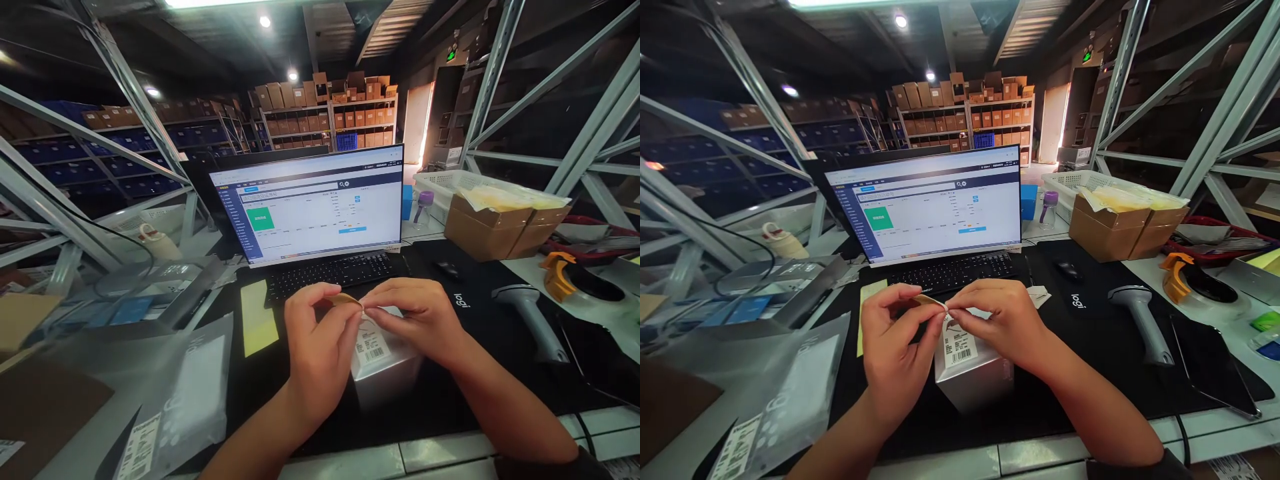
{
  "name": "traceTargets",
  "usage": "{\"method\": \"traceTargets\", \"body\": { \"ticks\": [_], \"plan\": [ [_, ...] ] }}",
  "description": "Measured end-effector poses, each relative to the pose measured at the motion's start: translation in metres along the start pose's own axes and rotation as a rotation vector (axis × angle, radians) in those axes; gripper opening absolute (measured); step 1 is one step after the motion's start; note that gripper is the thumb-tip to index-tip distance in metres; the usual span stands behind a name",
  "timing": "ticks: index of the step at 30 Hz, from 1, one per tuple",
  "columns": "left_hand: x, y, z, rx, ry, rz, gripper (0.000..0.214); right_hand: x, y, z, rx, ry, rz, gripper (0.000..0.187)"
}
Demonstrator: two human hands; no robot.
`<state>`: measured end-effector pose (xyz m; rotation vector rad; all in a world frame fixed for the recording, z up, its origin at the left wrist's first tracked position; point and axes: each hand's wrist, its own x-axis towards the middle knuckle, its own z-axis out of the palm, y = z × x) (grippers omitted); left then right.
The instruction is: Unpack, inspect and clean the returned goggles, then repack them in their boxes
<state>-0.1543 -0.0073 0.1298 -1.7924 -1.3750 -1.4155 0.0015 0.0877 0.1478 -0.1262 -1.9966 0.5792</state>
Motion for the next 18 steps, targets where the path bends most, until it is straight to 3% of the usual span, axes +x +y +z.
{"method": "traceTargets", "body": {
  "ticks": [5,9,15,18],
  "plan": [
    [0.003,-0.002,0.000,-0.081,-0.034,-0.062,0.015,0.003,-0.001,-0.004,0.087,-0.015,0.282,0.008],
    [0.008,-0.013,-0.002,-0.142,-0.073,-0.175,0.014,0.006,0.009,-0.010,0.136,0.068,0.486,0.008],
    [0.025,-0.057,-0.015,-0.169,-0.078,-0.422,0.011,0.009,0.042,-0.035,0.373,0.320,0.676,0.016],
    [0.033,-0.087,-0.021,-0.046,-0.241,-0.528,0.017,0.010,0.055,-0.049,0.418,0.499,0.713,0.022]
  ]
}}
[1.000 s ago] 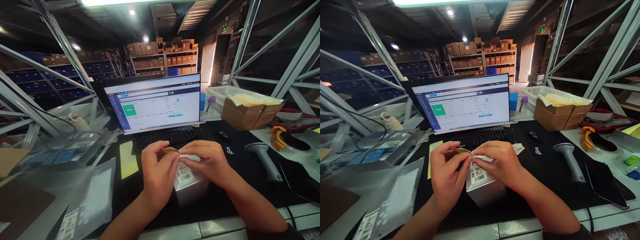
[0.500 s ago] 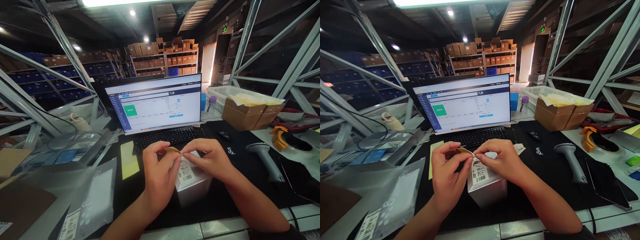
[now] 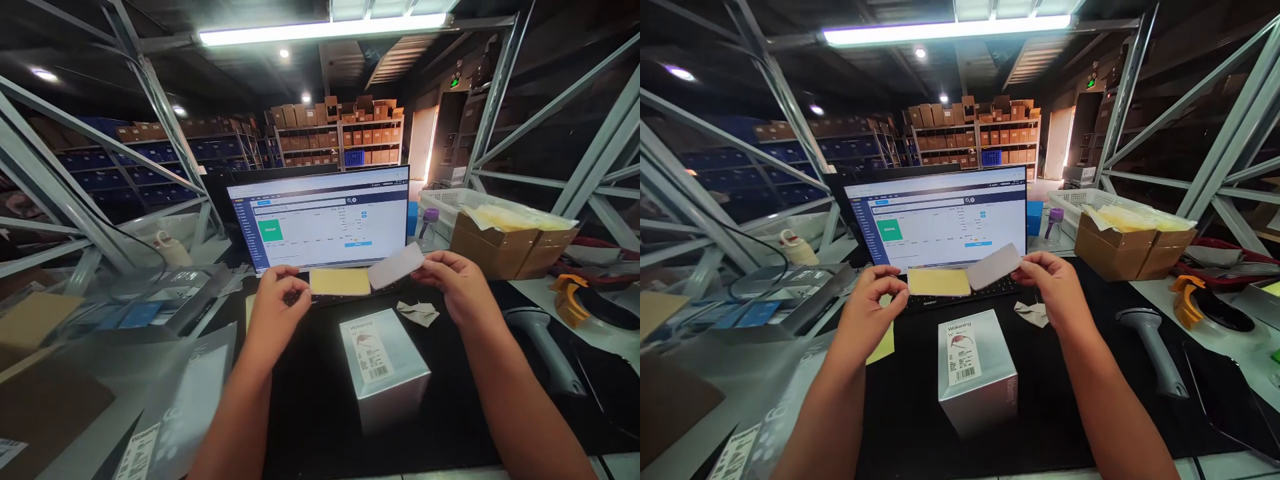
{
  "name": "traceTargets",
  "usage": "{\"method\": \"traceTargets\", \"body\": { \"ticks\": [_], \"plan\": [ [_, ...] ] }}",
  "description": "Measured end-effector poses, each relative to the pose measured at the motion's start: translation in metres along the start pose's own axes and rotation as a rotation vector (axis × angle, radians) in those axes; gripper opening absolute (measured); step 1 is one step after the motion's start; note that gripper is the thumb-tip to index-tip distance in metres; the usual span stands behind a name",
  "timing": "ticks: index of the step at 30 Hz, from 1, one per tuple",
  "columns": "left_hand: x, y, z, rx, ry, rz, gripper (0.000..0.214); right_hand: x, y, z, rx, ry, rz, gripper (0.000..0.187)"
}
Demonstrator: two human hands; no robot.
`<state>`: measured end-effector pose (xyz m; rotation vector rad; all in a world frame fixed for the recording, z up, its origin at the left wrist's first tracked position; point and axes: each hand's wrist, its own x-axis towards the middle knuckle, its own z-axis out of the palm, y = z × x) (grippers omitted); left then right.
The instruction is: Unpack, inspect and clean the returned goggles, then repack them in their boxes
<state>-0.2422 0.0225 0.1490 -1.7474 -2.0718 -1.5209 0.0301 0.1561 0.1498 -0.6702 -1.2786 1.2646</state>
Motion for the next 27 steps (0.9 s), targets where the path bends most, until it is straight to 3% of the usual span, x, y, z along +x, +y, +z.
{"method": "traceTargets", "body": {
  "ticks": [5,10,12,14,17,20,24,27],
  "plan": [
    [0.026,-0.047,0.010,0.172,-0.241,-0.161,0.013,0.006,-0.002,-0.006,0.078,0.080,0.009,0.025],
    [0.029,-0.091,0.053,0.225,-0.659,-0.356,0.018,-0.003,-0.001,0.001,-0.002,0.015,0.019,0.028],
    [0.023,-0.098,0.071,0.222,-0.748,-0.411,0.023,-0.005,0.000,0.002,-0.031,-0.015,0.012,0.029],
    [0.018,-0.099,0.083,0.206,-0.757,-0.429,0.026,-0.006,0.001,0.001,-0.048,-0.028,0.009,0.030],
    [0.015,-0.093,0.088,0.148,-0.702,-0.384,0.028,-0.004,0.003,0.001,-0.035,-0.018,0.013,0.032],
    [0.018,-0.076,0.076,0.055,-0.587,-0.280,0.023,-0.003,0.005,0.001,0.007,-0.035,-0.004,0.033],
    [0.014,-0.030,0.048,-0.178,-0.418,-0.119,0.036,-0.009,0.005,0.004,0.061,-0.161,-0.031,0.026],
    [0.003,0.012,0.032,-0.379,-0.389,-0.034,0.050,-0.020,0.000,0.008,0.071,-0.291,-0.063,0.018]
  ]
}}
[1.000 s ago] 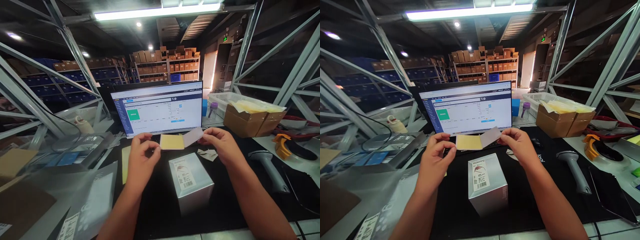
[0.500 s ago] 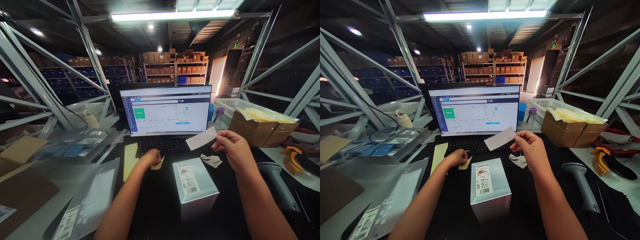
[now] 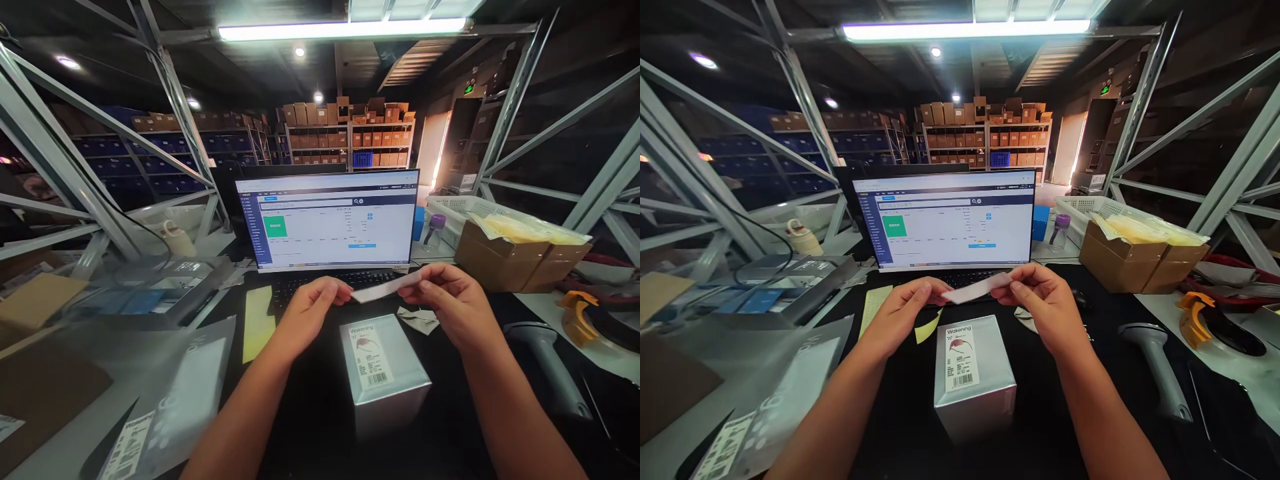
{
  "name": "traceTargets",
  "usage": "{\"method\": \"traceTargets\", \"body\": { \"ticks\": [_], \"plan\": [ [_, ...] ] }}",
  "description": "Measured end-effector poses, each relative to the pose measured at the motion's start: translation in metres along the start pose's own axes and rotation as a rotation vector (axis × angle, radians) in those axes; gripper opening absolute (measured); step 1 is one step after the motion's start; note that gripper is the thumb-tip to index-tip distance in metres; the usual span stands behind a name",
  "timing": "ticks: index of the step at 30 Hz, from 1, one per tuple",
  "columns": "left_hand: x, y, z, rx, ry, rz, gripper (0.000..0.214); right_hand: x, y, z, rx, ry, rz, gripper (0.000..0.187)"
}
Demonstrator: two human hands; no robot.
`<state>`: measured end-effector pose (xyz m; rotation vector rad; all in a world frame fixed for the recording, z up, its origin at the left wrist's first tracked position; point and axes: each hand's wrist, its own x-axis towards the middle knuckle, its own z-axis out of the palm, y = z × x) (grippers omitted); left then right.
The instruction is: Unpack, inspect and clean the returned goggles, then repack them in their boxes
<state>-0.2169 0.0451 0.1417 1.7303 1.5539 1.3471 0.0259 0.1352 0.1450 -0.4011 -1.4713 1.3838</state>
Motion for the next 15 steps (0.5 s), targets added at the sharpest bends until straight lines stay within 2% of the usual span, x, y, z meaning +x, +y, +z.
{"method": "traceTargets", "body": {
  "ticks": [2,4,6,8,12,15],
  "plan": [
    [-0.006,0.022,0.005,-0.113,-0.047,0.044,0.053,-0.007,-0.005,0.006,-0.008,-0.097,-0.026,0.012],
    [-0.009,0.035,0.008,-0.177,-0.172,0.027,0.054,-0.014,-0.008,0.011,-0.019,-0.176,-0.051,0.006],
    [-0.011,0.042,0.009,-0.217,-0.306,-0.028,0.048,-0.017,-0.010,0.016,-0.026,-0.227,-0.064,0.003],
    [-0.014,0.043,0.009,-0.287,-0.353,-0.067,0.038,-0.019,-0.011,0.021,-0.031,-0.244,-0.066,0.004],
    [-0.023,0.044,0.010,-0.362,-0.247,-0.089,0.027,-0.018,-0.009,0.028,-0.051,-0.192,-0.049,0.008],
    [-0.031,0.043,0.013,-0.330,-0.092,-0.116,0.023,-0.014,-0.008,0.030,-0.059,-0.128,0.010,0.019]
  ]
}}
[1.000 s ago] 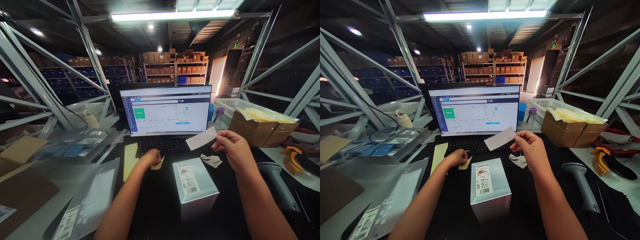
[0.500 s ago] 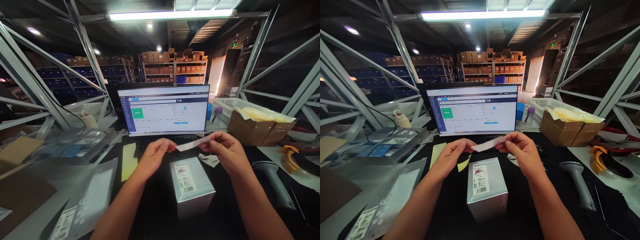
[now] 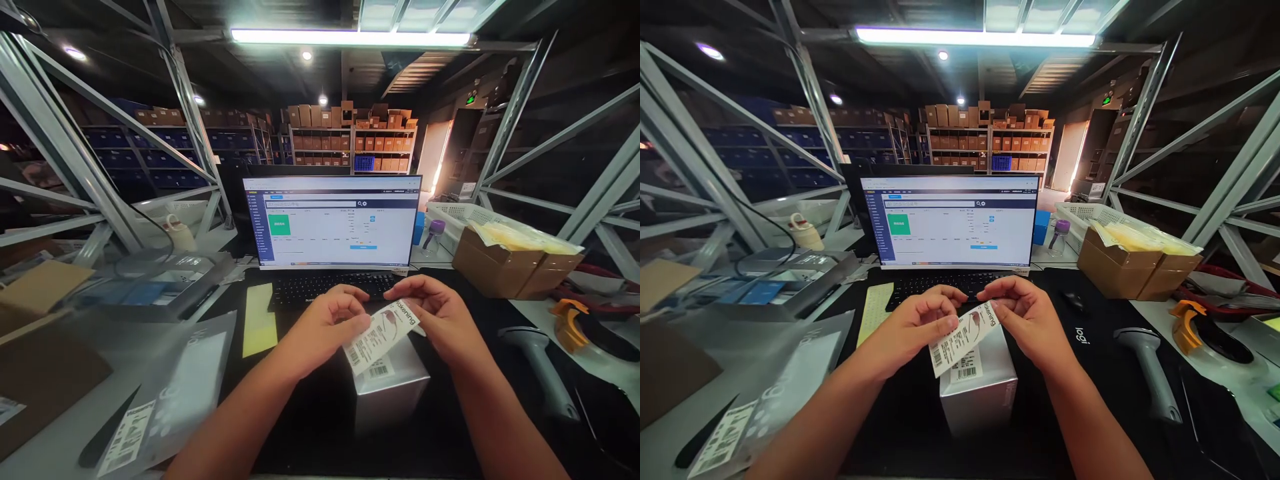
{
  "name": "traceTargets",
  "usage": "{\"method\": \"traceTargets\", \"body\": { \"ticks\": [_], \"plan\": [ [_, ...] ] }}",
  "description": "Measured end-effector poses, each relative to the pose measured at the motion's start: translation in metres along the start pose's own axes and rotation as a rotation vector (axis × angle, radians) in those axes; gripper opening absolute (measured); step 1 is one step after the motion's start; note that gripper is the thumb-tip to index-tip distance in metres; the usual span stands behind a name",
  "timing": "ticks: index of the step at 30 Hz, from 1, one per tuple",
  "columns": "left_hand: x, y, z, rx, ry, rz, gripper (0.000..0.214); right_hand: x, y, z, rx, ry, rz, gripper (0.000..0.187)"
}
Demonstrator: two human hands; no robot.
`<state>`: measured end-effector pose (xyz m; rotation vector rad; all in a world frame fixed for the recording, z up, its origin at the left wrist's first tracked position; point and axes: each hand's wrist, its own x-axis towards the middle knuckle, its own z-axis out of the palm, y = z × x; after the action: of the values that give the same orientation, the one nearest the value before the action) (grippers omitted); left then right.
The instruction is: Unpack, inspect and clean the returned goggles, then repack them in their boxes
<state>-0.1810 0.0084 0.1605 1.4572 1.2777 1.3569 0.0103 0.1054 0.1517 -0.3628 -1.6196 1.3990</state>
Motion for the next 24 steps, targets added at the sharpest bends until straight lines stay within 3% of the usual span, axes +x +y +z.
{"method": "traceTargets", "body": {
  "ticks": [3,7,10,12,18,21,24],
  "plan": [
    [-0.006,-0.005,0.003,0.030,0.216,0.041,0.020,0.003,0.001,-0.005,-0.043,0.022,0.089,0.030],
    [-0.009,-0.013,0.003,-0.009,0.374,0.098,0.018,0.005,-0.003,-0.012,-0.125,0.034,0.151,0.036],
    [-0.009,-0.018,0.004,-0.070,0.568,0.183,0.016,0.003,-0.011,-0.008,-0.205,-0.072,0.169,0.040],
    [-0.009,-0.021,0.006,-0.074,0.635,0.232,0.014,0.002,-0.018,0.001,-0.255,-0.151,0.167,0.036],
    [-0.020,-0.014,0.015,0.007,0.490,0.243,0.010,0.011,-0.033,0.020,-0.334,-0.181,0.160,0.034],
    [-0.029,-0.010,0.010,0.161,0.308,0.249,0.015,0.016,-0.035,0.013,-0.328,-0.222,0.243,0.039],
    [-0.039,-0.024,0.001,0.334,0.254,0.333,0.022,0.013,-0.031,0.000,-0.300,-0.199,0.376,0.041]
  ]
}}
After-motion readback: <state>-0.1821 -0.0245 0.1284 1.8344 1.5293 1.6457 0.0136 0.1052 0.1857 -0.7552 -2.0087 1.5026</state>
